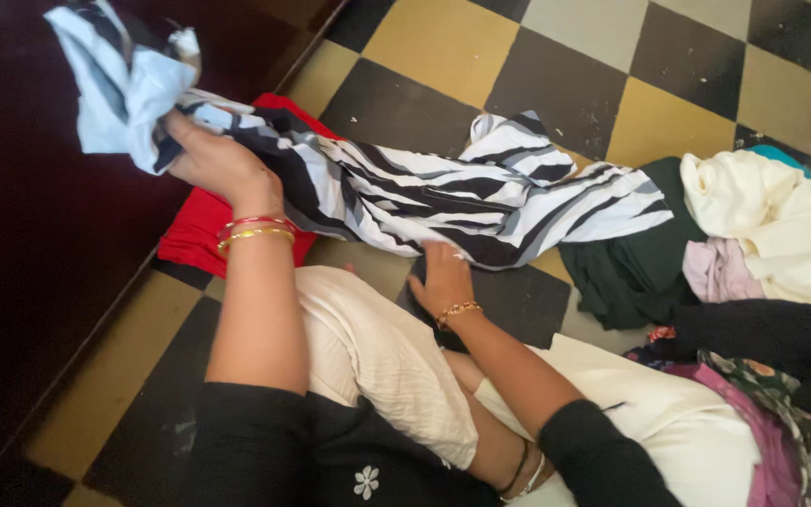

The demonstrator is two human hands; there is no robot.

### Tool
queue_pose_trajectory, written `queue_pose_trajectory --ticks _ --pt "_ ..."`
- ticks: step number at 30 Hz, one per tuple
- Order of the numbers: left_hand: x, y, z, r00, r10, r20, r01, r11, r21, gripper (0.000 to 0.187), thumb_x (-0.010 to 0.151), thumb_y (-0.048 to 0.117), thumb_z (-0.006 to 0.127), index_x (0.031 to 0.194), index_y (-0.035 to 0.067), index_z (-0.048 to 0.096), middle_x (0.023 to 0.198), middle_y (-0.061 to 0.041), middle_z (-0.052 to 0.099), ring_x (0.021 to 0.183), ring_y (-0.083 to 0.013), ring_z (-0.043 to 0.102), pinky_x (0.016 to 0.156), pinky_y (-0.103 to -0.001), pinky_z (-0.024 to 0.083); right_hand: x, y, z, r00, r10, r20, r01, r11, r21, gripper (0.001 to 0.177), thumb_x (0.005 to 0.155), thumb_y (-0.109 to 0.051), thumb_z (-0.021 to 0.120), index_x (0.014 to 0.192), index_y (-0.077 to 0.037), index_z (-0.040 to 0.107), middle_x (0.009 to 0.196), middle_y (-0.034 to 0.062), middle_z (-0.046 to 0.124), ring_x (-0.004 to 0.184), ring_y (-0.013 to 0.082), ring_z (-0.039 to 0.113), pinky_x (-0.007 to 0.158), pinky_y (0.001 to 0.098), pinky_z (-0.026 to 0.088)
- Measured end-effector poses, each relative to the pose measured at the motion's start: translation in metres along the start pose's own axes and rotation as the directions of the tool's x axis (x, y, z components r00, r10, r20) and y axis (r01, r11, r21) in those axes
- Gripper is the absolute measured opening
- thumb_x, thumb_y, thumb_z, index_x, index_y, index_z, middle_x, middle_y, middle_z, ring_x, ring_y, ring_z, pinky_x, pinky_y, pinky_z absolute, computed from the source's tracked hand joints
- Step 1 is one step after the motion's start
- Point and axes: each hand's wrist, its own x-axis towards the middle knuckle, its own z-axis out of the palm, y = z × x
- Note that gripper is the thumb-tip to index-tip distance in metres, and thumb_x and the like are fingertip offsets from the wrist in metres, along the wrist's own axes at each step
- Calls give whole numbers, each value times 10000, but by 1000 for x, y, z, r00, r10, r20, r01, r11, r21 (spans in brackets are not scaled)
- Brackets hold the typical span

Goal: The person sits on the floor and folds a pink garment, a red garment, and a black-and-white patterned top by hand, placing each one into a pile.

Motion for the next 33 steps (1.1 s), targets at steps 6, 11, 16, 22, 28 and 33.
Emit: queue_pose_trajectory --ticks 6,11,16,22,28,33 --pt "-1 9 -3 999 1 -33 -1 1000 4 357 1026 261 603 1208 -46 621 1216 -102 667 1048 -200 638 943 -351 532 51 17 14 935 352 -38 -353 921 -164 541 766 -401 779 1247 -198 639 1301 210 476 1228 447 475 1001 745 273" --pt "12 22 -3 976 -154 -155 155 988 -6 383 990 315 614 1044 -53 705 891 -59 661 714 -169 589 628 -337 528 102 129 1 939 211 -272 -305 878 -369 166 923 -220 634 1018 -122 729 1301 126 597 1276 338 556 1135 844 49" --pt "7 19 6 906 -399 -140 393 917 -70 483 1024 414 600 983 -60 683 791 -35 536 649 -163 504 586 -333 476 143 199 -151 787 331 -521 -54 878 476 124 964 -2 597 1055 -60 659 948 82 621 855 215 581 767 349 474" --pt "7 18 6 907 -417 63 418 868 -268 446 972 363 546 1166 -16 679 1016 -49 698 854 -183 655 803 -339 570 10 117 -234 922 -121 -368 113 993 -44 379 782 -99 814 1096 -11 620 1068 123 643 971 244 651 872 388 559" --pt "11 -4 -7 978 -190 -90 188 982 -24 578 1019 367 607 1197 -178 682 1095 -167 711 893 -228 666 818 -377 582 -54 113 -166 835 15 551 27 997 -69 394 688 -437 865 910 -123 778 841 145 748 756 331 726 721 419 562" --pt "37 -1 -23 969 241 -46 -242 970 -1 531 1032 324 609 1283 -143 577 1208 -167 700 1003 -213 677 911 -347 568 -41 114 -187 955 147 259 -153 988 2 293 765 -359 806 887 -97 760 745 168 705 667 347 685 672 423 557"
